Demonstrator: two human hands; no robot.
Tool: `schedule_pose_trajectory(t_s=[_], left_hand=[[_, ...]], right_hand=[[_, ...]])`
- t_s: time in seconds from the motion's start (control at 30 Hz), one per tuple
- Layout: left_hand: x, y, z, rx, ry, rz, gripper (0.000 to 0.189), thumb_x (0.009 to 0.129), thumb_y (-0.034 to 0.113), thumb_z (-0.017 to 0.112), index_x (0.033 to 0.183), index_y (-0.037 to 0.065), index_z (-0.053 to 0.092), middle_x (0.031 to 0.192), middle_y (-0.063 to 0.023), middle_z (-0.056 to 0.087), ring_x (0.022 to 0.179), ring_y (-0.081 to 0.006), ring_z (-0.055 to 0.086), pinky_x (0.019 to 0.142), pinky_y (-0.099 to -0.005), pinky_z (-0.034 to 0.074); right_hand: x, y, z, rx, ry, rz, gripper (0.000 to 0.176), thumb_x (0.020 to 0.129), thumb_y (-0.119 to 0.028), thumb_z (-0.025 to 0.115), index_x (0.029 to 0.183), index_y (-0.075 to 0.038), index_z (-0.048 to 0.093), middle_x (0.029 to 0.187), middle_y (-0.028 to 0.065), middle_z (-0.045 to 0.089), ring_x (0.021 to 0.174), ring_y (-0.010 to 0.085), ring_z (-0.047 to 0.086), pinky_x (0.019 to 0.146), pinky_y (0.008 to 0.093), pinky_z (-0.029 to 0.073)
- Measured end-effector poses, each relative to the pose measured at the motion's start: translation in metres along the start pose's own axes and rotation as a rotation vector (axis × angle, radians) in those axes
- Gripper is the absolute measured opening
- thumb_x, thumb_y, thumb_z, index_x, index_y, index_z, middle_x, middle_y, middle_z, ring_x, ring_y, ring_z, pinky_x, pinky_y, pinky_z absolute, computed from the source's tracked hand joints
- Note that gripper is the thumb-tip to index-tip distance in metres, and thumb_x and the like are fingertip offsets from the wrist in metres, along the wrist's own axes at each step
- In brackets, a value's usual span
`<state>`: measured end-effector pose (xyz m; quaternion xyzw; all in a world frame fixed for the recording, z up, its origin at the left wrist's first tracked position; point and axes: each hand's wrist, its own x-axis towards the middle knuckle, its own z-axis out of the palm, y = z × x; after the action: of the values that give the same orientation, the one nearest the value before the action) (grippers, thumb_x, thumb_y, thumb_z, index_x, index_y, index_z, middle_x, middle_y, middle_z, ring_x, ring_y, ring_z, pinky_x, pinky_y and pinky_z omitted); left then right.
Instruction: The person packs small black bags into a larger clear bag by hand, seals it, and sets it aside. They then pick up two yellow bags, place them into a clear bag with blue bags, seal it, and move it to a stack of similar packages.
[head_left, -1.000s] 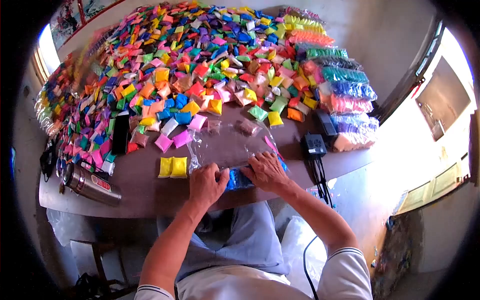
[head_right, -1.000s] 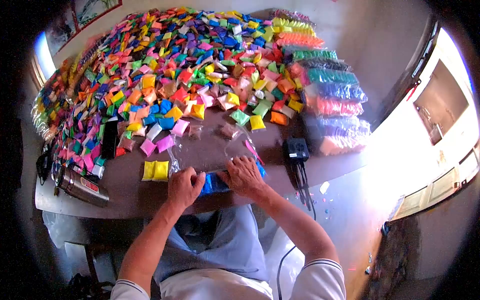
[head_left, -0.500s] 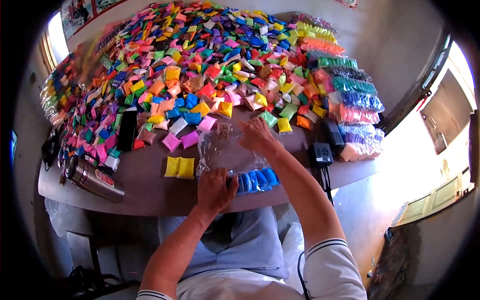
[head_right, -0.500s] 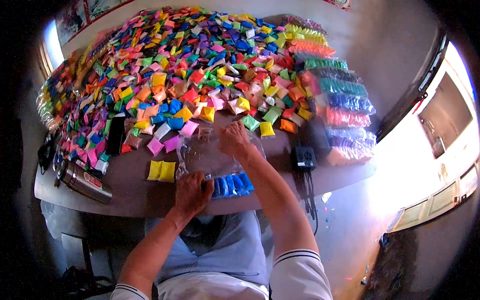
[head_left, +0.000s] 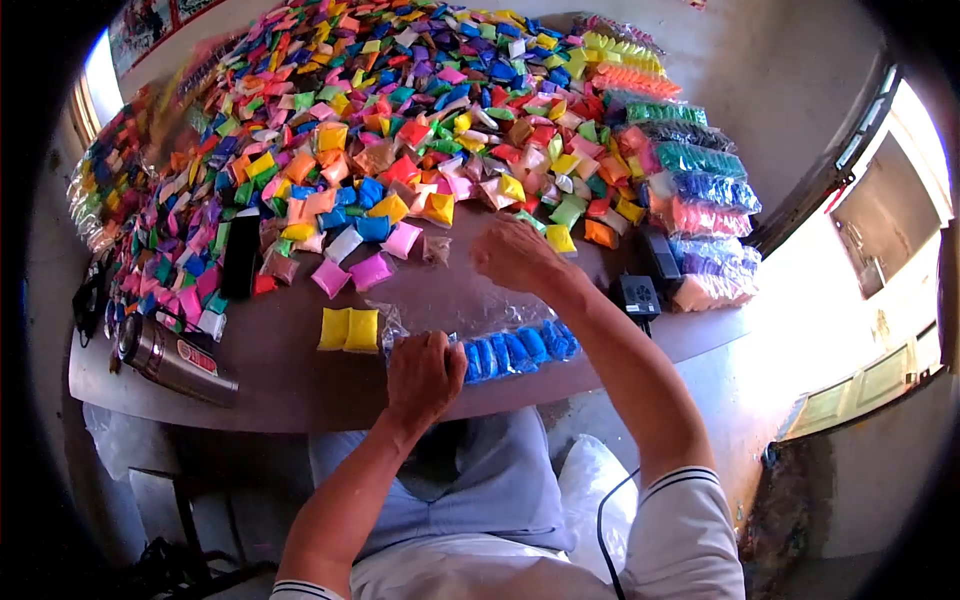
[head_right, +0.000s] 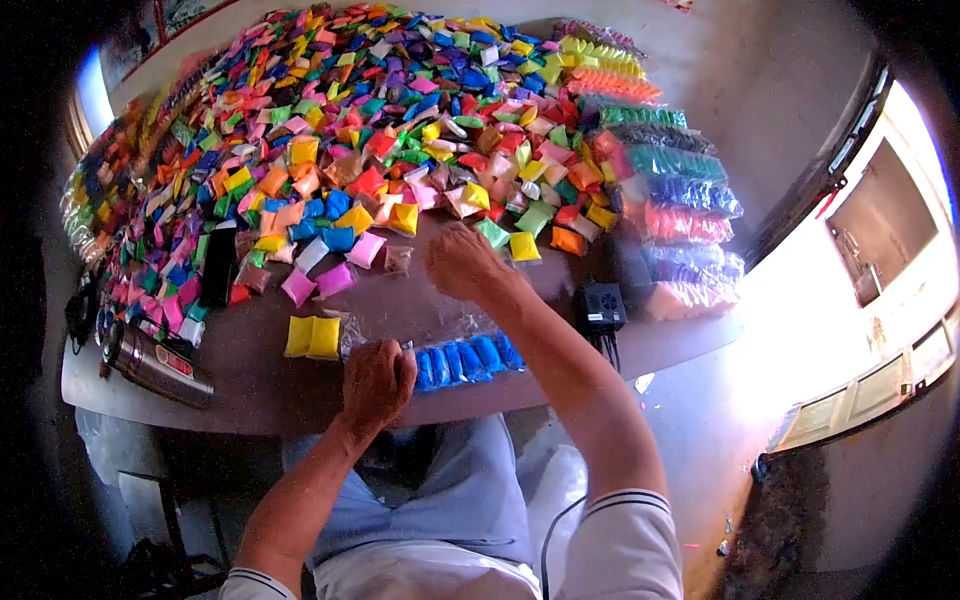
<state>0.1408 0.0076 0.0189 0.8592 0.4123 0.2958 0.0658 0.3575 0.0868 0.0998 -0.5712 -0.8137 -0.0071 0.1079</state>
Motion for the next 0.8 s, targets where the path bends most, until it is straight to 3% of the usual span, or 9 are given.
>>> schedule_pose_trajectory(t_s=[0.13, 0.23, 0.3, 0.47, 0.53, 0.6, 0.73, 0.8], left_hand=[[0.0, -0.004, 0.006, 0.046, -0.016, 0.005, 0.022, 0.09, 0.023, 0.054, 0.082, 0.004, 0.057, 0.079, -0.018, 0.063, 0.077, -0.0349, 0.062, 0.076, -0.0474, 0.048], [-0.005, -0.008, 0.013, 0.102, 0.024, 0.092, 0.018, 0.089, 0.021, 0.056, 0.082, 0.004, 0.056, 0.079, -0.018, 0.063, 0.075, -0.0358, 0.061, 0.075, -0.0479, 0.047], [-0.001, -0.002, 0.005, -0.042, 0.165, 0.096, 0.017, 0.089, 0.016, 0.054, 0.08, 0.003, 0.059, 0.081, -0.0187, 0.063, 0.077, -0.0373, 0.059, 0.073, -0.0494, 0.044], [-0.003, -0.002, -0.002, 0.0, 0.095, 0.072, 0.011, 0.088, 0.013, 0.056, 0.082, 0.004, 0.055, 0.081, -0.0177, 0.062, 0.081, -0.0363, 0.06, 0.074, -0.0492, 0.045], [-0.005, -0.008, -0.007, -0.104, -0.056, 0.04, 0.008, 0.087, 0.011, 0.058, 0.085, 0.004, 0.057, 0.09, -0.017, 0.064, 0.09, -0.0355, 0.061, 0.081, -0.0479, 0.047], [-0.015, -0.01, -0.016, -0.123, -0.028, 0.071, 0.008, 0.086, 0.011, 0.06, 0.088, 0.004, 0.057, 0.098, -0.017, 0.064, 0.096, -0.0357, 0.061, 0.086, -0.0469, 0.046], [-0.042, -0.001, -0.046, -0.124, -0.007, 0.075, 0.011, 0.084, 0.012, 0.063, 0.091, 0.003, 0.061, 0.119, -0.0161, 0.061, 0.109, -0.0359, 0.058, 0.098, -0.0447, 0.044], [-0.059, -0.004, -0.056, -0.122, -0.012, 0.052, 0.011, 0.084, 0.012, 0.063, 0.089, 0.003, 0.061, 0.121, -0.0161, 0.06, 0.109, -0.0356, 0.058, 0.097, -0.0445, 0.045]], right_hand=[[-0.07, -0.033, -0.02, 0.066, -0.155, -0.026, 0.01, 0.078, -0.011, 0.061, 0.077, -0.001, 0.063, 0.084, 0.016, 0.063, 0.079, 0.0334, 0.062, 0.07, 0.0451, 0.051], [-0.121, -0.048, 0.02, 0.037, -0.14, -0.132, 0.006, 0.078, -0.009, 0.063, 0.08, -0.004, 0.065, 0.088, 0.0143, 0.061, 0.082, 0.0314, 0.06, 0.071, 0.0432, 0.051], [-0.14, -0.056, 0.042, 0.15, 0.096, -0.099, 0.009, 0.076, -0.005, 0.065, 0.085, -0.005, 0.065, 0.09, 0.012, 0.057, 0.089, 0.0282, 0.058, 0.075, 0.0405, 0.049], [-0.156, -0.077, 0.037, 0.044, 0.138, -0.031, 0.02, 0.075, -0.005, 0.067, 0.094, -0.008, 0.061, 0.107, 0.0099, 0.055, 0.098, 0.0251, 0.055, 0.08, 0.0388, 0.045], [-0.156, -0.075, 0.044, 0.042, 0.135, -0.028, 0.022, 0.076, -0.006, 0.067, 0.097, -0.008, 0.06, 0.113, 0.0095, 0.054, 0.099, 0.0248, 0.055, 0.081, 0.0391, 0.045], [-0.156, -0.068, 0.054, 0.1, 0.253, -0.059, 0.02, 0.081, -0.011, 0.06, 0.1, -0.01, 0.055, 0.103, 0.0085, 0.052, 0.094, 0.0244, 0.053, 0.08, 0.0397, 0.043], [-0.156, -0.065, 0.061, 0.08, 0.28, -0.055, 0.032, 0.082, -0.011, 0.059, 0.112, -0.011, 0.049, 0.109, 0.0089, 0.053, 0.099, 0.0261, 0.055, 0.086, 0.0412, 0.044], [-0.159, -0.066, 0.061, 0.076, 0.269, -0.039, 0.031, 0.082, -0.011, 0.059, 0.112, -0.011, 0.049, 0.111, 0.0101, 0.052, 0.101, 0.0268, 0.054, 0.089, 0.0416, 0.044]])
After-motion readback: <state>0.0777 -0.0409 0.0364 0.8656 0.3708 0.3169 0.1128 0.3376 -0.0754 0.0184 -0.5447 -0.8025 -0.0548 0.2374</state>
